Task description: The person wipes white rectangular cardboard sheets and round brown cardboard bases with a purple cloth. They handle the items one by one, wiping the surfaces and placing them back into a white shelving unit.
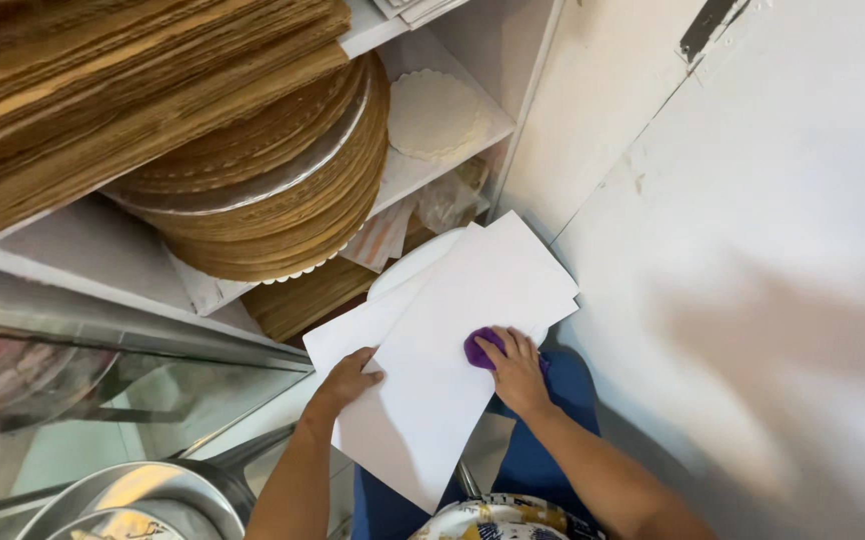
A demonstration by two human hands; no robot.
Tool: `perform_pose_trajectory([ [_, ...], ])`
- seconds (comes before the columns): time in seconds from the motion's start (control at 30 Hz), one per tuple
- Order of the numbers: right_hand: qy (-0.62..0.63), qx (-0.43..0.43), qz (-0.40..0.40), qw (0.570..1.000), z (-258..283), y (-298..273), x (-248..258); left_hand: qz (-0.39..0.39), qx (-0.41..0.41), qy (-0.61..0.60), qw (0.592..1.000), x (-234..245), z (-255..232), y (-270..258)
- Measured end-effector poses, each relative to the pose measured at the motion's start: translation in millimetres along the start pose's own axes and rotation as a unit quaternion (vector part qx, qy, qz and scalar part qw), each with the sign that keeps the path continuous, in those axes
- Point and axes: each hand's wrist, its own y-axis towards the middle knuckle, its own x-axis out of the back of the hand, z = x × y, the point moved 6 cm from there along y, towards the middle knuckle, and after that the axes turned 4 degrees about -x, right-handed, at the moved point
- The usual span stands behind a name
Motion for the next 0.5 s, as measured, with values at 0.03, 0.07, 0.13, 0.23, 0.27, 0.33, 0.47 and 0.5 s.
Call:
perform_pose_trajectory([
  [0.03,0.0,0.004,-0.002,1.0,7,0,-5,-0.004,-0.001,-0.001,1.0,3,-8,-10],
  [0.07,-0.005,-0.033,-0.017,0.999,8,-1,-8,0.012,0.014,-0.015,1.0,2,-13,-21],
  [0.13,-0.009,-0.067,-0.034,0.997,18,-5,-14,0.027,0.028,-0.03,0.999,-1,-16,-30],
  [0.23,0.038,-0.097,0.053,0.993,45,-16,-29,0.02,-0.002,-0.035,0.999,-7,-14,-24],
  [0.27,0.053,-0.075,0.072,0.993,61,-22,-33,-0.002,-0.017,-0.052,0.999,-8,-14,-21],
  [0.33,0.068,-0.056,0.089,0.992,90,-32,-30,-0.022,-0.033,-0.066,0.997,-9,-15,-17],
  [0.47,0.186,-0.018,0.167,0.968,139,-41,-17,-0.057,-0.015,-0.1,0.993,-8,-12,-10],
  [0.5,0.209,0.032,0.139,0.968,151,-40,-7,-0.063,-0.04,-0.13,0.989,-7,-15,-8],
])
